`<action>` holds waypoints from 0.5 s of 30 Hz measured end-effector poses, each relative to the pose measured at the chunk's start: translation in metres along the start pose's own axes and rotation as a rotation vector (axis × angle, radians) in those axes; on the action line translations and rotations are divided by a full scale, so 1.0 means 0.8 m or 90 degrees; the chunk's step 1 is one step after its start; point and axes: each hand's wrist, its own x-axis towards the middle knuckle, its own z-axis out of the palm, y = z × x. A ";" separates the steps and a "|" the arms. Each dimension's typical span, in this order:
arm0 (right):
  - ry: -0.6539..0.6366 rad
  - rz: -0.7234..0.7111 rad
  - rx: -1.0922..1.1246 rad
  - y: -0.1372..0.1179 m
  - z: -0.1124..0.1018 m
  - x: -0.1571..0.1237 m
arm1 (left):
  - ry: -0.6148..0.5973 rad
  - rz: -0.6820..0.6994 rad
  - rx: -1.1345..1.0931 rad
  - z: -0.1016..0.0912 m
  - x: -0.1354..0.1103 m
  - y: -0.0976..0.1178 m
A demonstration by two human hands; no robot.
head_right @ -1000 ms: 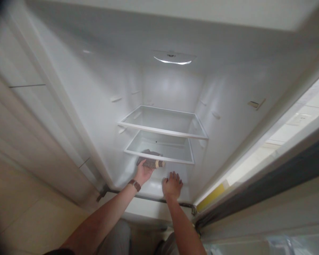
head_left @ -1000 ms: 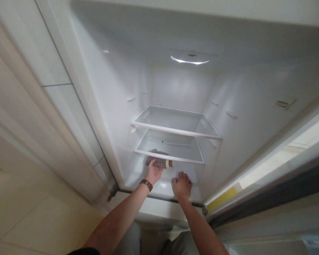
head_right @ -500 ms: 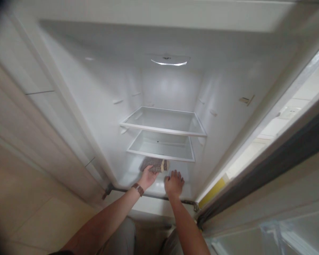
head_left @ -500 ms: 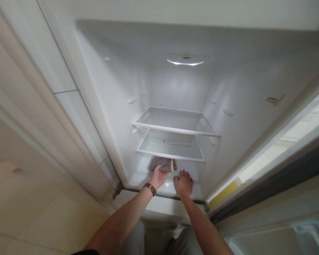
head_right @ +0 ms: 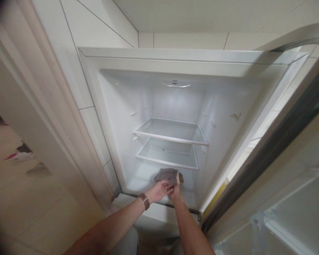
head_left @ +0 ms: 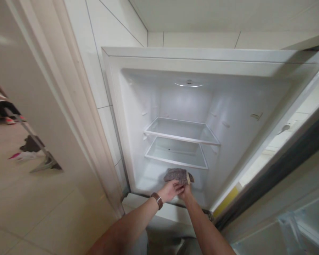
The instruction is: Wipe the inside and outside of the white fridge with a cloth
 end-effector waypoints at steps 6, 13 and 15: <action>-0.114 0.093 0.356 -0.023 -0.007 0.020 | -0.025 0.189 0.445 -0.079 -0.012 0.029; -0.100 0.055 0.510 -0.046 0.028 0.057 | 0.024 0.473 0.467 -0.099 0.008 0.084; -0.102 0.089 0.565 -0.057 0.053 0.064 | 0.032 0.501 0.554 -0.092 0.017 0.085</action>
